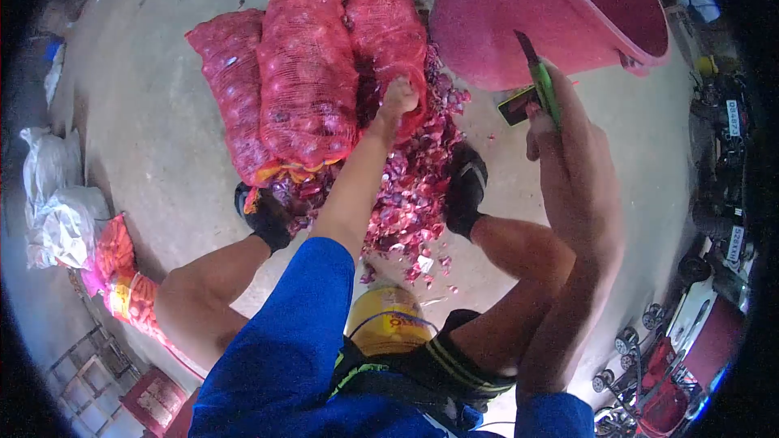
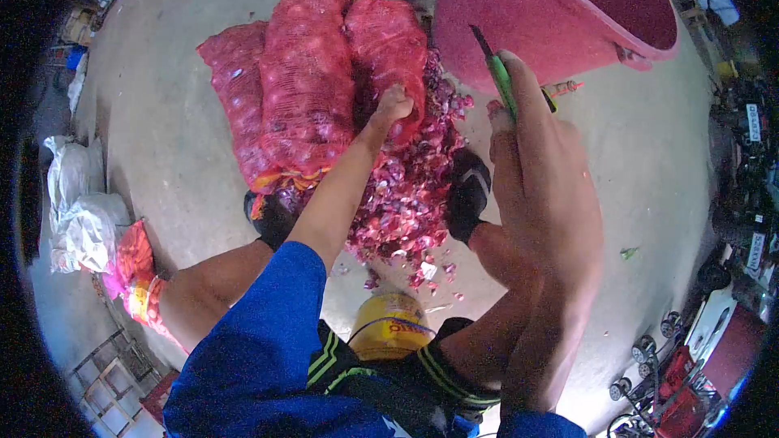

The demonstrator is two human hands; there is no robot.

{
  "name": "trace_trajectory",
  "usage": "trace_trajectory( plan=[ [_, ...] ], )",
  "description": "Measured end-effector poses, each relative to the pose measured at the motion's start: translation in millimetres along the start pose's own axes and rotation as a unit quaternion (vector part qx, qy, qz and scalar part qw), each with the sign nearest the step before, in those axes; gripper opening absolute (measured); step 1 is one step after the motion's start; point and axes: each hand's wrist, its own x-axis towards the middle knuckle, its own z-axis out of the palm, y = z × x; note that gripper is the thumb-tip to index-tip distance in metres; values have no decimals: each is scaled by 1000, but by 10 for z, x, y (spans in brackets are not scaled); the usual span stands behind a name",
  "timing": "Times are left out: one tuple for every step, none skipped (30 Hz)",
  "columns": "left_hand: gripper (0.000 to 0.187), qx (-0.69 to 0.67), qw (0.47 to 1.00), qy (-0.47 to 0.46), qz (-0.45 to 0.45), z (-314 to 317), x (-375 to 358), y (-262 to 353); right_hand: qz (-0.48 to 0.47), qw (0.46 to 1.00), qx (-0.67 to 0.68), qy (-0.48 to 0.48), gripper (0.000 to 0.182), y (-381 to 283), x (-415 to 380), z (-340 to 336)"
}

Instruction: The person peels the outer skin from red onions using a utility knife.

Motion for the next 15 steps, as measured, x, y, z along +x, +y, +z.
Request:
trace_trajectory(
  plan=[
    [71,32,992,106,59,13,88,-16,11,999,-44,0,51,14,36,8],
    [72,45,983,156,88,12,160,-53,18,998,-67,-2,52,2,73,12],
    [73,60,970,207,115,-29,206,-57,25,996,-90,-3,54,-10,111,16],
    [69,197,961,163,103,-299,153,52,53,994,-90,-21,54,-57,152,12],
    [65,331,932,115,90,-430,138,53,69,993,-90,-32,55,-63,198,2],
    [65,328,934,109,89,-396,188,-69,85,991,-91,-44,55,-69,244,-8],
    [57,358,920,128,94,-369,261,-189,102,990,-80,-59,56,-61,290,-22],
    [49,389,904,147,101,-334,329,-282,118,988,-69,-74,57,-50,334,-27],
    [39,300,945,120,53,-376,289,-249,121,988,-67,-75,57,-36,367,-30],
    [39,300,945,119,55,-421,344,-216,112,988,-68,-84,57,-14,398,-40],
    [40,356,931,78,24,-460,392,-182,109,988,-69,-88,57,18,416,-48],
    [41,410,911,35,-5,-424,457,-210,105,988,-70,-93,57,49,435,-56],
    [41,410,912,32,-3,-373,484,-246,95,989,-66,-90,58,84,436,-53],
    [42,450,889,84,17,-312,461,-296,85,991,-60,-89,58,110,440,-48],
    [44,489,861,136,37,-213,454,-402,140,982,-44,-122,60,30,490,-98]
  ],
)
